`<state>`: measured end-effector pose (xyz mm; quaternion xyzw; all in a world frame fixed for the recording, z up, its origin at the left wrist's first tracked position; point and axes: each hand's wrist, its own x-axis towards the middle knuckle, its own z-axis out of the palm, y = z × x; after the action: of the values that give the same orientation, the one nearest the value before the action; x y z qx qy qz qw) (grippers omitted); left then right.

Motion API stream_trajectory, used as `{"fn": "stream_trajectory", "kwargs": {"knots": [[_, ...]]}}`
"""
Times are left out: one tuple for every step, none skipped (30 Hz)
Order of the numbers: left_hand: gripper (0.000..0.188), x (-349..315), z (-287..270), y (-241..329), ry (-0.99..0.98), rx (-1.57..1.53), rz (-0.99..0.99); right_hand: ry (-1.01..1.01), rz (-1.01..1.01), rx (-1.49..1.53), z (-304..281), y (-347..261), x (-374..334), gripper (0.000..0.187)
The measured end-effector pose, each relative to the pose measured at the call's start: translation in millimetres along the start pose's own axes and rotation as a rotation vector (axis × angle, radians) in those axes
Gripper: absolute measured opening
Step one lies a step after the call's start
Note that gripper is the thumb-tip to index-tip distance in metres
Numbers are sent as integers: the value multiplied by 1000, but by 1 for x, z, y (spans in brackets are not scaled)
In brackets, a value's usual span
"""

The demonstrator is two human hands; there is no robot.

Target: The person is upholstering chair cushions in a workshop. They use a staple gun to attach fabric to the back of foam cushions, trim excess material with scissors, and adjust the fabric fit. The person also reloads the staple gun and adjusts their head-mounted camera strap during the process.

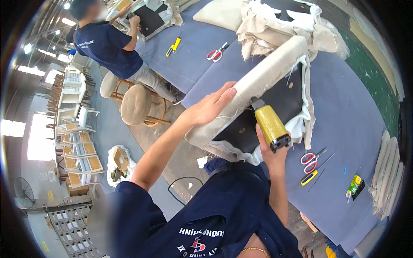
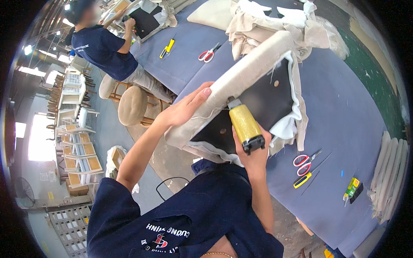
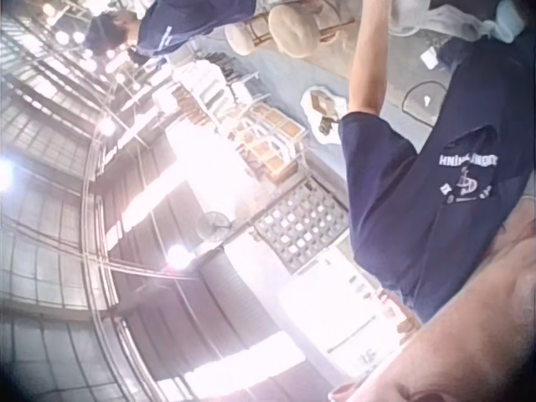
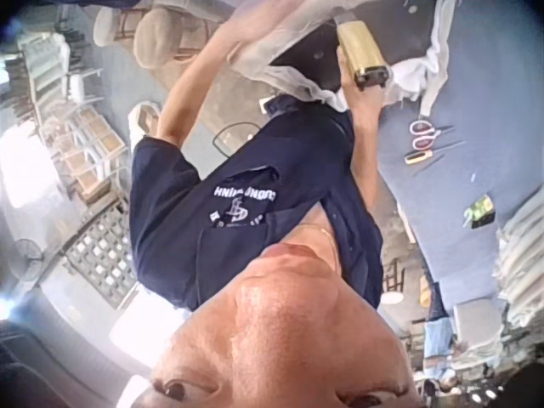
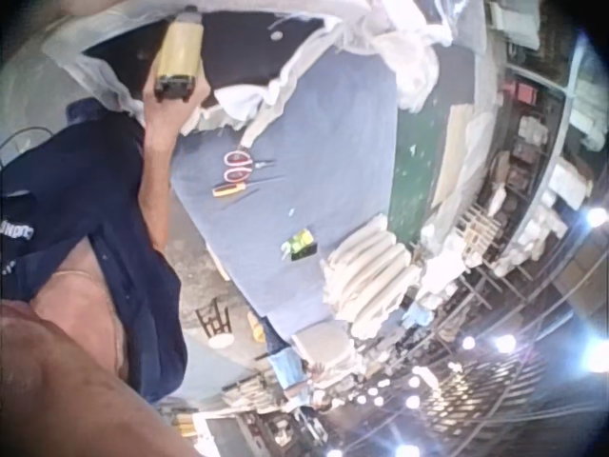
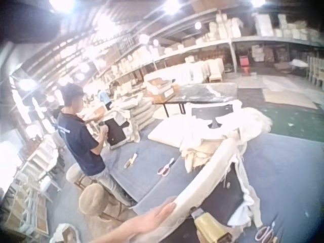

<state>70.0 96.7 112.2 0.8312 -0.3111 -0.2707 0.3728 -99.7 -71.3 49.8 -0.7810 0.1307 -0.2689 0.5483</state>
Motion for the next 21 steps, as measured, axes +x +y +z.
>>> {"fn": "stream_trajectory", "kwargs": {"knots": [[60, -3, 1, 6, 47, 130, -24, 1, -53, -32, 1, 9, 5, 22], [58, -9, 6, 11, 84, 253, -53, 18, -71, -65, 3, 23, 3, 26], [51, -15, 12, 21, 142, 341, -23, 0, 2, -61, 0, 25, 4, 29], [51, -18, 17, 23, 175, 392, 9, -15, 77, -56, -2, 23, 5, 32], [51, -18, 21, 23, 216, 446, 47, -46, 178, 42, -7, 13, 10, 33], [52, -19, 24, 24, 262, 502, 82, -76, 275, 146, -11, 0, 16, 35], [58, -19, 27, 26, 258, 521, 70, -97, 267, 179, -15, -7, 18, 35], [60, -19, 26, 28, 246, 520, 77, -83, 267, 207, -12, -9, 16, 34], [62, -18, 25, 30, 234, 519, 84, -69, 266, 235, -9, -11, 14, 32], [64, -19, 26, 30, 223, 518, 91, -54, 265, 262, -8, -11, 13, 31], [68, -20, 27, 27, 224, 527, 122, -183, 115, 186, -14, -13, 21, 25], [70, -20, 27, 26, 218, 532, 127, -187, 31, 142, -15, -14, 21, 24], [71, -21, 26, 26, 213, 537, 131, -191, -52, 97, -16, -15, 20, 23], [72, -21, 25, 25, 209, 542, 138, -194, -136, 51, -16, -15, 20, 22], [73, -21, 25, 25, 193, 552, 138, -216, -133, 42, -16, -15, 19, 22], [75, -21, 24, 26, 178, 563, 139, -237, -130, 33, -16, -14, 19, 23], [77, -22, 22, 26, 165, 574, 139, -248, -116, 45, -15, -13, 17, 23], [79, -23, 21, 26, 149, 569, 144, -259, -102, 57, -15, -12, 15, 24], [82, -23, 19, 25, 132, 565, 149, -249, -125, 37, -16, -14, 15, 24], [84, -24, 18, 25, 118, 561, 153, -240, -150, 20, -16, -17, 14, 23], [86, -25, 17, 26, 97, 561, 140, -238, -169, -1, -17, -18, 13, 23]]}}
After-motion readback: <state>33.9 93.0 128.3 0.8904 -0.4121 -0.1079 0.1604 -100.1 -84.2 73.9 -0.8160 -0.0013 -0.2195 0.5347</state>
